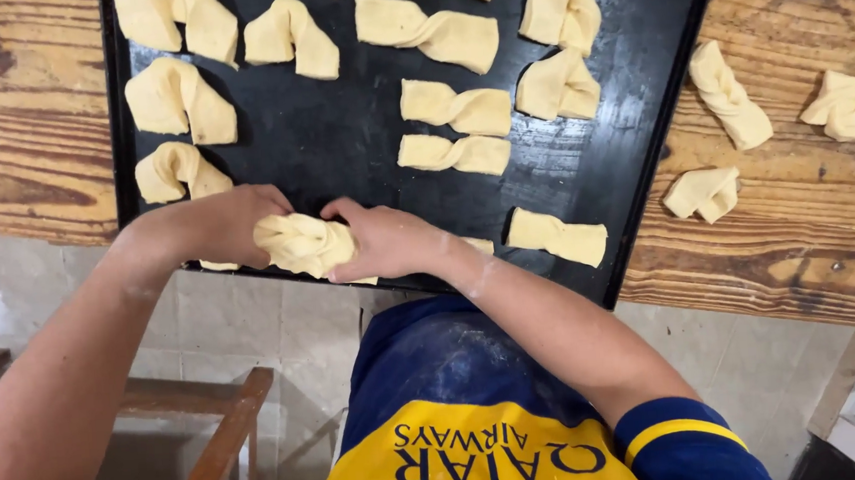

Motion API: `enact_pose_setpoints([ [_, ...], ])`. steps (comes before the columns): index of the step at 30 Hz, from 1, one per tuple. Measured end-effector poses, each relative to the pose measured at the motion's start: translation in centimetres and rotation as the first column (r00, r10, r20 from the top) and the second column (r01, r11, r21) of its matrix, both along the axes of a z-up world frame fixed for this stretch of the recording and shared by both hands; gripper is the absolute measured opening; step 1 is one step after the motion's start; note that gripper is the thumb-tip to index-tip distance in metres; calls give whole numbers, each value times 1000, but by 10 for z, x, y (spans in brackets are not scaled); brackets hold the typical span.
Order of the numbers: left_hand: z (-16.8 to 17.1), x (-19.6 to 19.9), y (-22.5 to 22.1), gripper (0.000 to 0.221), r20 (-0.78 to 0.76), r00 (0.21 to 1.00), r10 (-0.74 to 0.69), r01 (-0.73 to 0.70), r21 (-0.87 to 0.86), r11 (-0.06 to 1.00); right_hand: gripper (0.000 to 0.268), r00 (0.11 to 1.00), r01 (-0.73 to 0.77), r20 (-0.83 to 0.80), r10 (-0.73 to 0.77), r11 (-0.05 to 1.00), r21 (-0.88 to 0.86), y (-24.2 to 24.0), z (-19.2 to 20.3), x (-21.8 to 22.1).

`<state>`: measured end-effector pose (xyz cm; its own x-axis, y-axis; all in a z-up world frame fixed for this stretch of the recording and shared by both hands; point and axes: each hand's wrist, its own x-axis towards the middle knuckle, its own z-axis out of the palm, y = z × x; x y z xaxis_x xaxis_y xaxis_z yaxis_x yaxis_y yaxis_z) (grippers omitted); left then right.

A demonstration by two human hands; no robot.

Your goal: Shaping pre-cut dough into decorative forms and arranging them on a baking sheet

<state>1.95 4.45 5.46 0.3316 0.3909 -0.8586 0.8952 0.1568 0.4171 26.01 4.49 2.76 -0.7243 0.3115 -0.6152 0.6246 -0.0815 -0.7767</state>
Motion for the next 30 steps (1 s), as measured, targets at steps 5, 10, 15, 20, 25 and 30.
enact_pose_setpoints([
  [5,-78,-13,-47,55,3,967,-254,243,281,928,71,996,-88,69,59,815,573,-48,-44,-7],
  [10,-110,-9,-76,59,-64,928,-368,349,498,794,36,983,-12,127,-133,644,765,-72,-59,-14],
  [15,-114,-25,-96,65,-139,913,-385,398,522,754,48,997,-48,78,0,787,614,-89,-71,-17],
  [20,-4,113,-24,46,-8,992,-126,126,26,992,66,978,200,-148,-145,849,489,-59,-5,116],
  [25,-56,316,13,100,799,562,-214,91,197,976,64,967,253,-90,-236,908,334,-28,65,328],
  [30,-159,625,-1,72,765,580,-281,104,272,957,71,441,603,568,-695,698,386,-66,74,488],
])
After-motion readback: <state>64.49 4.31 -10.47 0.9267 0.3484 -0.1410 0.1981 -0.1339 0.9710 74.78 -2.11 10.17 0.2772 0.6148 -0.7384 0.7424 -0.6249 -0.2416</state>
